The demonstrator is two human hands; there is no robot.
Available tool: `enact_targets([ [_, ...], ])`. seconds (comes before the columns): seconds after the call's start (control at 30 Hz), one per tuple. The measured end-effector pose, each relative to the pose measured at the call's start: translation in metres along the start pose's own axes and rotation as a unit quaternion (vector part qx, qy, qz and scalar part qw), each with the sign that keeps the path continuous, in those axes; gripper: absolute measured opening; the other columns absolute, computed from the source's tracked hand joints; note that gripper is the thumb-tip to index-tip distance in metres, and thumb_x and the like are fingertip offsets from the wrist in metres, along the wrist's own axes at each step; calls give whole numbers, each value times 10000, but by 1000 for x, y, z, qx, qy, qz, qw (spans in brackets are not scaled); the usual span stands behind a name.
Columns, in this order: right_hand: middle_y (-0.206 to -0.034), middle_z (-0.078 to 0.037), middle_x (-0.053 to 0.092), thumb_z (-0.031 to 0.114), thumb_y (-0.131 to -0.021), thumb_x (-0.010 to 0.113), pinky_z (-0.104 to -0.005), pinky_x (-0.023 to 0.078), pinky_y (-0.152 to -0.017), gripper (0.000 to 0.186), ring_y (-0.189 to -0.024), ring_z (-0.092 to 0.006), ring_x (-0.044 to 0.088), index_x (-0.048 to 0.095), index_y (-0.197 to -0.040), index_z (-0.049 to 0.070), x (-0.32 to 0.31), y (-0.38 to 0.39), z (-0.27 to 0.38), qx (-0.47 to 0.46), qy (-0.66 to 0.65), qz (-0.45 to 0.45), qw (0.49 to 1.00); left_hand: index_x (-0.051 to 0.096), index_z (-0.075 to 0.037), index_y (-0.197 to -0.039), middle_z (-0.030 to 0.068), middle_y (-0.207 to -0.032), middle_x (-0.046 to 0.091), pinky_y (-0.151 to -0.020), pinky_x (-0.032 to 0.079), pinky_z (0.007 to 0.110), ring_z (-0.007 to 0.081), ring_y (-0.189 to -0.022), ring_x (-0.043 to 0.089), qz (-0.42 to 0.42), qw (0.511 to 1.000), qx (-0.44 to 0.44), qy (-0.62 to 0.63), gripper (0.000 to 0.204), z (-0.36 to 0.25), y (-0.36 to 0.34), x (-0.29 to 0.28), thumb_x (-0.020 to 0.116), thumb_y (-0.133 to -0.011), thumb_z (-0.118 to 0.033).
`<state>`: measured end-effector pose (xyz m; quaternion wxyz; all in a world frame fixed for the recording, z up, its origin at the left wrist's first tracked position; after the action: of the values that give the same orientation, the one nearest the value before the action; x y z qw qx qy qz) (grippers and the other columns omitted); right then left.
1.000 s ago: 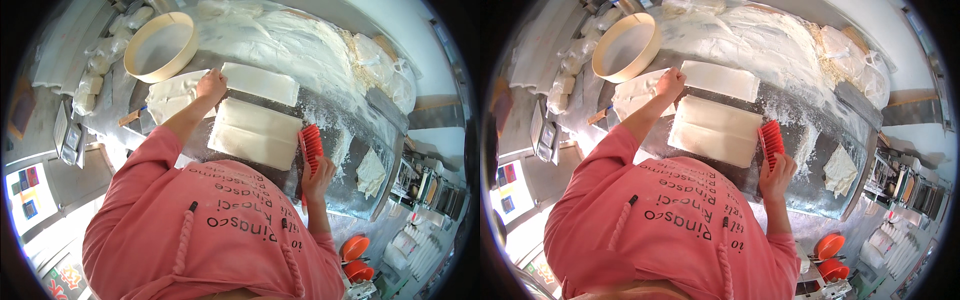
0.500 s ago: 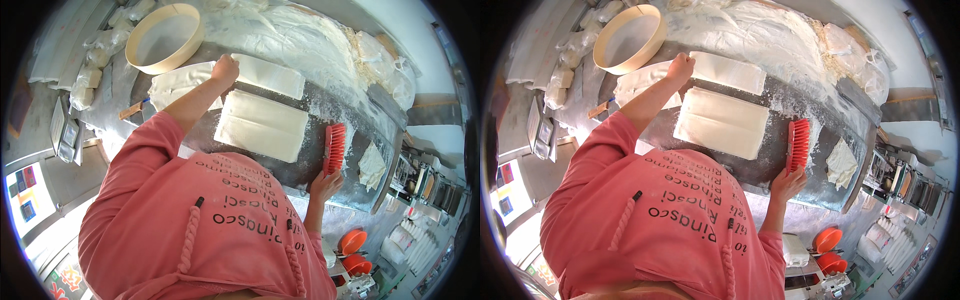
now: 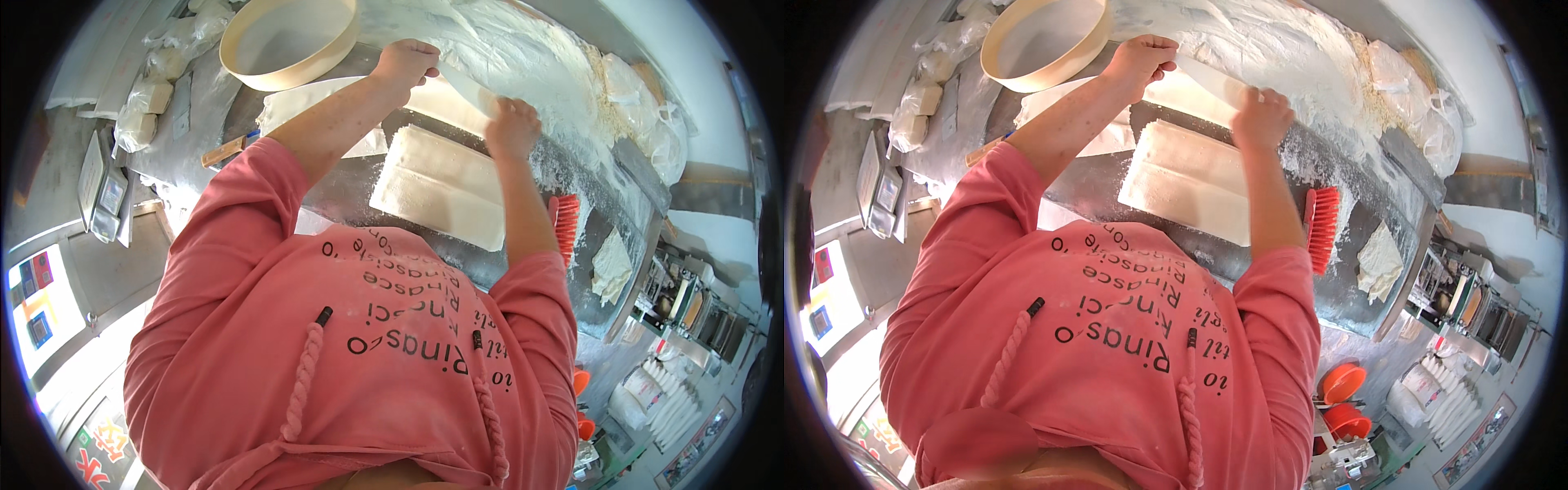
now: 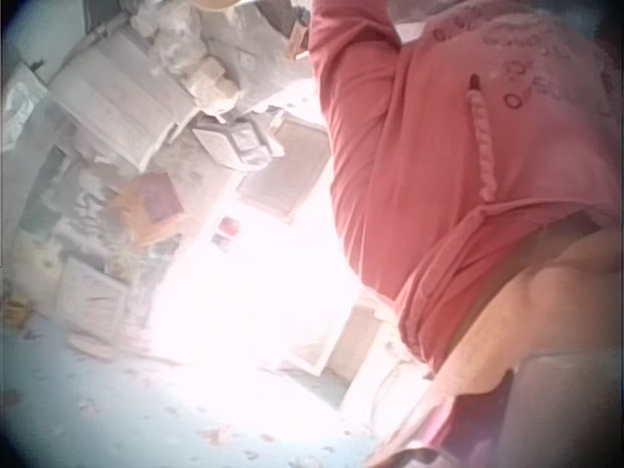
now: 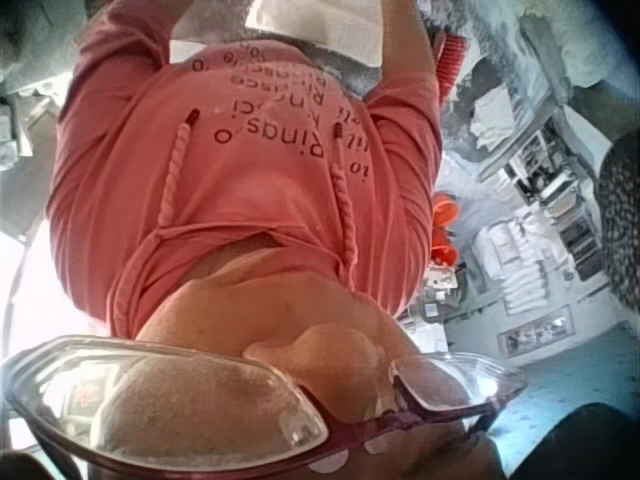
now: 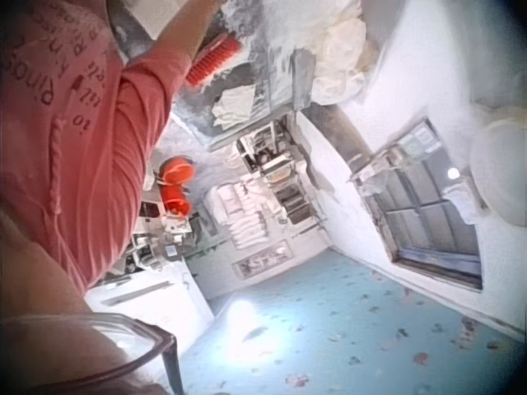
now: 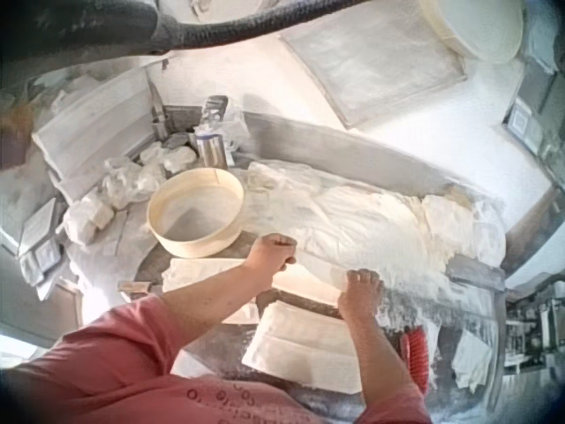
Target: The person repeatedly brushes flour onto rectangular dough sheets using a red brush, then folds and stacks them on a floured metal countertop. The person handles the dough and brush throughout the clip.
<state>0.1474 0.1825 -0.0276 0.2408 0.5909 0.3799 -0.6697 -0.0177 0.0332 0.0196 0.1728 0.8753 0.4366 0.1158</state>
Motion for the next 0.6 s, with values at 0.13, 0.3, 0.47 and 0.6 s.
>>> enact_targets([
  [0.13,-983,-116,675,167,-819,572,-437,472,-844,241,-976,-306,618,679,-1034,151,-29,-21,-60,89,-77,98,988,633,-11,-1054,48,-908,630,-618,440,218,103,-774,594,29,998,30,-41,192,-12,-3,-8,602,-875,-74],
  [0.3,-1015,-120,674,97,-852,552,-382,484,-857,252,-977,-292,623,670,-1072,128,-95,-12,-89,-50,-189,-33,980,629,4,-1055,51,-882,625,-610,437,223,97,-740,571,57,990,102,-78,197,-38,17,-11,584,-895,-103],
  [0.47,-1087,-105,653,16,-814,537,-412,451,-915,288,-1038,-318,594,661,-1066,79,-140,76,-58,-163,-203,-88,961,624,0,-980,30,-800,611,-602,438,234,91,-686,546,78,973,127,-174,156,-6,85,-36,573,-911,-131],
  [0.6,-1215,-65,601,-18,-789,533,-486,373,-982,389,-1185,-294,512,636,-1134,130,-98,169,-46,-203,-116,-56,971,601,-31,-923,57,-726,608,-590,456,291,140,-626,552,96,947,152,-266,114,90,125,-46,578,-897,-139],
])
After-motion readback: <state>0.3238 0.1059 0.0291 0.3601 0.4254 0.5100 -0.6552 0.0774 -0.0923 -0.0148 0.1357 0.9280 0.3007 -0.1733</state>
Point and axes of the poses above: each hand's wrist, its own y-axis away from the middle knuckle, its own x-axis out of the palm, z = x × y, the point moved 5 cm from there along -y, towards the middle knuckle
